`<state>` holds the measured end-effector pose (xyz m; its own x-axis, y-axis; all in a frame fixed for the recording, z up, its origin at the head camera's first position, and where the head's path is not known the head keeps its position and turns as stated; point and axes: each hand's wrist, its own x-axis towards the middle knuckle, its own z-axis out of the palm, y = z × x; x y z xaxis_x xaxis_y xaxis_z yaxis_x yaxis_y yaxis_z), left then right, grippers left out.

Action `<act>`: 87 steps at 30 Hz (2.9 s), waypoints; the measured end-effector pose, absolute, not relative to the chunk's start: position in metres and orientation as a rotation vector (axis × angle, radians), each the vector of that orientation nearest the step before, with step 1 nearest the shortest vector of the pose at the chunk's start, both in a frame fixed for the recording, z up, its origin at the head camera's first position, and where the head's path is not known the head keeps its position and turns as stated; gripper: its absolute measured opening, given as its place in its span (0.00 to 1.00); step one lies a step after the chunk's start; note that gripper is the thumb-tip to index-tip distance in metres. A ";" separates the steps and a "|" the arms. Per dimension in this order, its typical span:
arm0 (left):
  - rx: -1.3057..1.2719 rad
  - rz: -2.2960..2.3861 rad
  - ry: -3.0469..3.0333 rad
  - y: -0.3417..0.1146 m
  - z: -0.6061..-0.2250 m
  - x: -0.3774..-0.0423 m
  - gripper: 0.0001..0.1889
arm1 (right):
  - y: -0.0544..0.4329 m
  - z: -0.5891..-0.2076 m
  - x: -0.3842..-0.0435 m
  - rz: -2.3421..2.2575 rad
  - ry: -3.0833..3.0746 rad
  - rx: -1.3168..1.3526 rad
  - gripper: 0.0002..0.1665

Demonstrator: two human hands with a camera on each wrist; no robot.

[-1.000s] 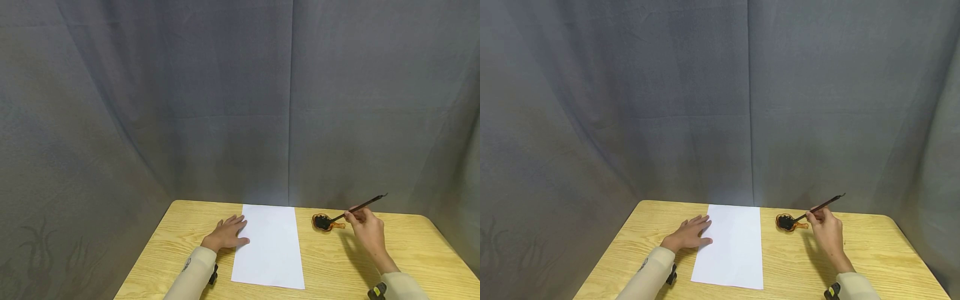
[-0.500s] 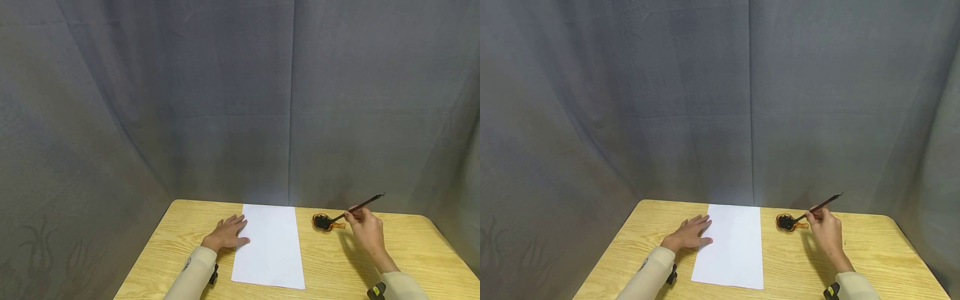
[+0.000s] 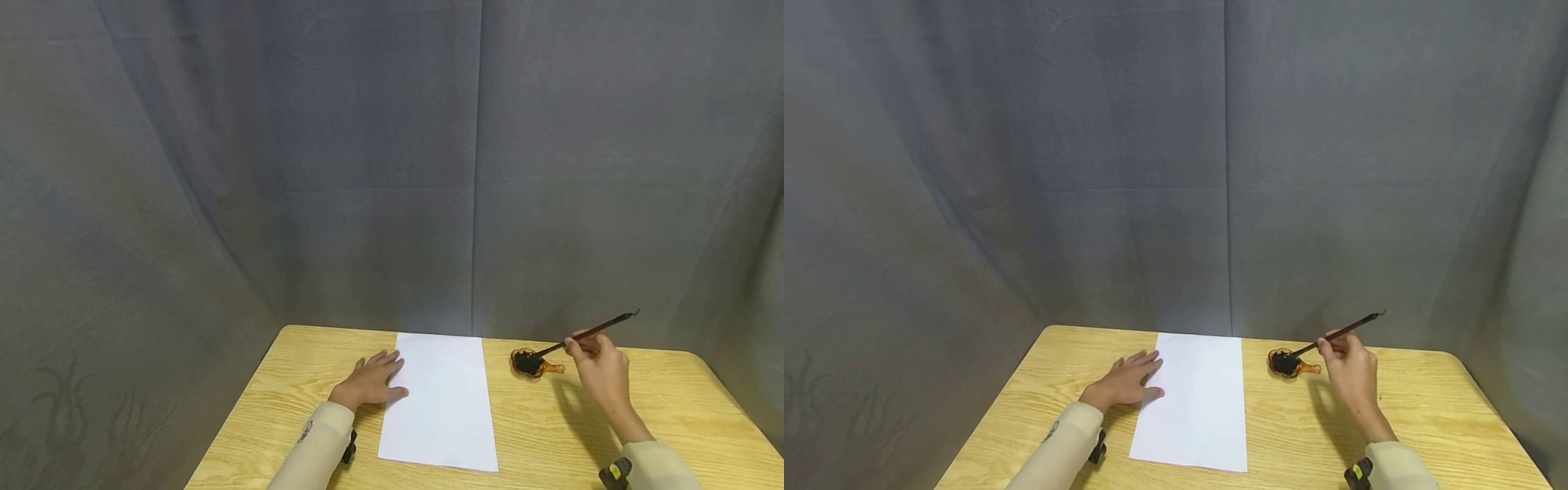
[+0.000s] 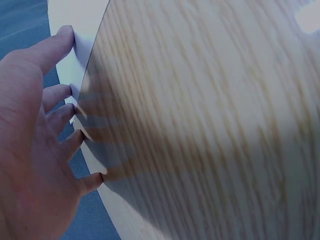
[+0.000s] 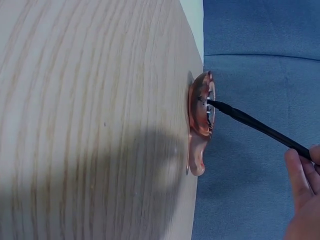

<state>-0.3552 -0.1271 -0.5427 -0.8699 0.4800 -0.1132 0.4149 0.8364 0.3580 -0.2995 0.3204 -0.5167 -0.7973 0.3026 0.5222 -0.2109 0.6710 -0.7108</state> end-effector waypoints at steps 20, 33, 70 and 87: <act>0.701 0.478 2.816 -0.127 -0.548 -0.359 0.41 | 0.317 -0.521 -0.300 1.182 -2.260 -0.152 0.14; 0.685 0.487 2.819 -0.127 -0.545 -0.358 0.41 | 0.321 -0.529 -0.301 1.155 -2.304 -0.169 0.13; 0.683 0.483 2.815 -0.128 -0.546 -0.358 0.41 | 0.317 -0.517 -0.301 1.120 -2.256 -0.151 0.12; 0.690 0.462 2.822 -0.128 -0.547 -0.358 0.41 | 0.316 -0.526 -0.298 1.166 -2.263 -0.217 0.13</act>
<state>-0.3577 -0.1280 -0.5466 -0.8709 0.4771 -0.1179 0.4145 0.8421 0.3450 -0.2976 0.3161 -0.5260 -0.8198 0.3905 0.4189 -0.1144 0.6050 -0.7880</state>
